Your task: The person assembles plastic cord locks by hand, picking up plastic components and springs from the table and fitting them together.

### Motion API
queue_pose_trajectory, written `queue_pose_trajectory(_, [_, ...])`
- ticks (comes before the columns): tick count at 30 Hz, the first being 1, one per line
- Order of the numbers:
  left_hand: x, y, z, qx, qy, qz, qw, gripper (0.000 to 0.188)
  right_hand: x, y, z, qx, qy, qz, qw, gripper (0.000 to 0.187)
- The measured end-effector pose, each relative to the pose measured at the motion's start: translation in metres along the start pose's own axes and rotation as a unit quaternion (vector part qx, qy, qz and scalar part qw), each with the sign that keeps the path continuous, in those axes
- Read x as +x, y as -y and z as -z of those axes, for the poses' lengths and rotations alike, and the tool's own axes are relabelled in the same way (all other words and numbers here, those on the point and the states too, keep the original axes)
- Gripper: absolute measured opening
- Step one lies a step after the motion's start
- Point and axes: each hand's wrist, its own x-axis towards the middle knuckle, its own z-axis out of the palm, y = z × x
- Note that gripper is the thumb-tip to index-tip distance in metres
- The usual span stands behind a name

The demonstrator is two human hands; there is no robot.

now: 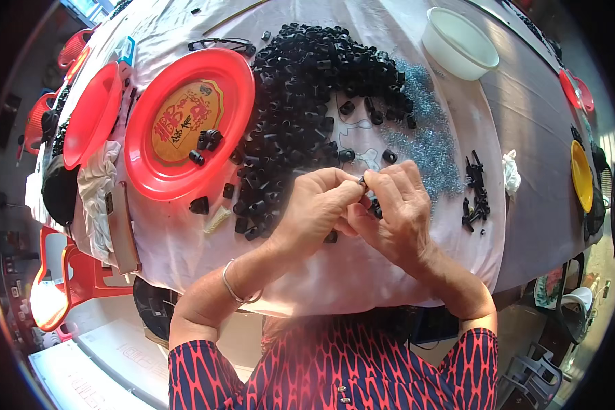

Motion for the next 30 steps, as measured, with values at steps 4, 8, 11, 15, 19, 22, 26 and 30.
queue_pose_trajectory(4, [-0.001, -0.004, -0.001, 0.003, -0.026, -0.018, 0.999, 0.02, 0.003, 0.0, -0.003, 0.004, -0.015, 0.003, 1.0, 0.025])
queue_pose_trajectory(8, [-0.001, -0.008, 0.001, -0.005, -0.012, 0.001, 1.0, 0.018, 0.005, -0.001, -0.002, 0.015, -0.013, 0.017, 1.0, 0.016])
queue_pose_trajectory(11, [0.0, -0.007, 0.002, 0.0, -0.008, 0.003, 1.0, 0.017, 0.004, -0.002, -0.002, 0.03, -0.008, 0.015, 0.999, 0.016])
queue_pose_trajectory(15, [0.002, -0.007, 0.002, -0.011, 0.004, 0.002, 1.0, 0.018, 0.004, -0.002, -0.004, 0.042, -0.019, 0.031, 0.998, 0.017])
queue_pose_trajectory(19, [0.0, -0.003, 0.005, 0.003, 0.014, -0.006, 1.0, 0.014, 0.001, -0.004, -0.005, 0.054, -0.017, 0.013, 0.998, 0.017])
queue_pose_trajectory(22, [-0.003, -0.003, 0.003, 0.002, 0.023, -0.023, 0.999, 0.013, 0.003, -0.005, 0.0, 0.053, -0.018, 0.014, 0.998, 0.018])
queue_pose_trajectory(26, [-0.002, 0.001, 0.009, -0.014, 0.048, -0.058, 0.997, 0.012, 0.006, -0.011, 0.012, 0.072, 0.056, 0.044, 0.995, 0.023])
queue_pose_trajectory(30, [-0.017, -0.02, 0.003, 0.082, -0.009, -0.111, 0.99, 0.01, 0.019, -0.021, 0.041, 0.211, 0.051, -0.116, 0.969, 0.021])
